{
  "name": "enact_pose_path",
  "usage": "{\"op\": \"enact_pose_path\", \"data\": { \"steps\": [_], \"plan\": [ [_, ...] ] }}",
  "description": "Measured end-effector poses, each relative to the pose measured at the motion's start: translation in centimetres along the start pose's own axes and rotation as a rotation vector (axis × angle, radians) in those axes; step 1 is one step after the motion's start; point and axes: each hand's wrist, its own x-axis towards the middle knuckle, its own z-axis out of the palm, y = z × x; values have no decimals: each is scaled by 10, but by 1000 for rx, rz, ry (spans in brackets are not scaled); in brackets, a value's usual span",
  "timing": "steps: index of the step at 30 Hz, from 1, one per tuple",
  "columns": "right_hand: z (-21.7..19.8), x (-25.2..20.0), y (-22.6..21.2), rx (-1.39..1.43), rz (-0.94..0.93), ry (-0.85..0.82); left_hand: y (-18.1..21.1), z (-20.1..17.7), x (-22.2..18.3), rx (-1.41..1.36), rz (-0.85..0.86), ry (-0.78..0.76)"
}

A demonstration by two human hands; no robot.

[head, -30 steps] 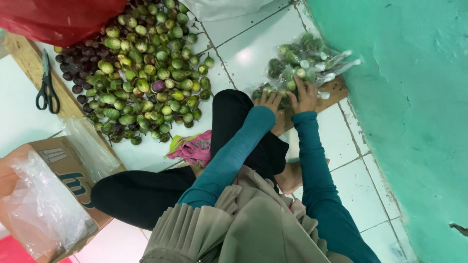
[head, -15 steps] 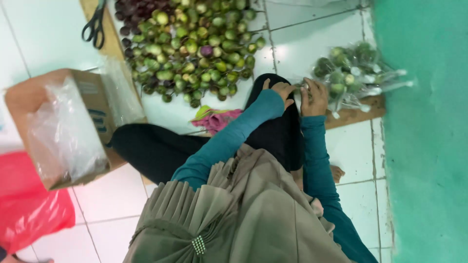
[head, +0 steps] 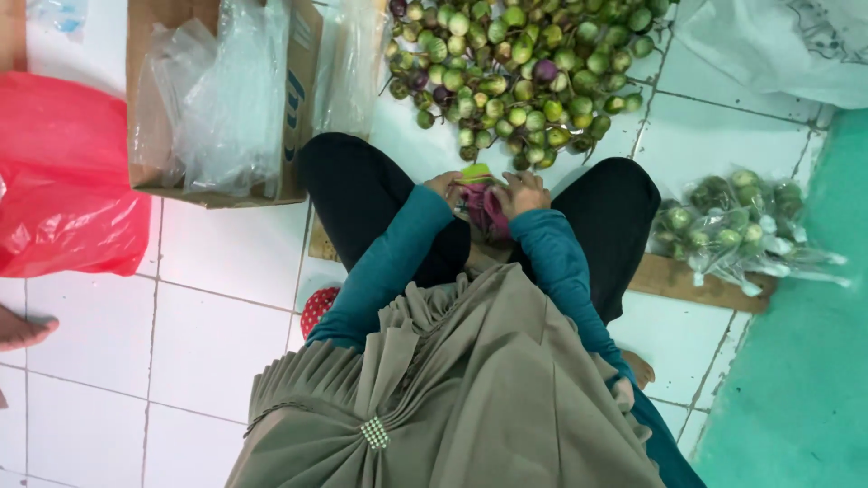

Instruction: Bagging small eggplants into individual plastic bags while sitting on the floor

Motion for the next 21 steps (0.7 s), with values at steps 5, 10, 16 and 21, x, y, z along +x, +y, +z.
{"op": "enact_pose_path", "data": {
  "steps": [5,10,16,21],
  "plan": [
    [69,-1,36,-123,-15,-87,74,-29,-76,-48,-115,-39],
    [52,-12,23,248,-31,104,69,-43,-48,320,230,-286],
    [35,-22,2,636,164,98,44,15,-13,-110,364,-111],
    [20,-20,-5,687,60,290,22,44,10,-921,218,45]
  ]
}}
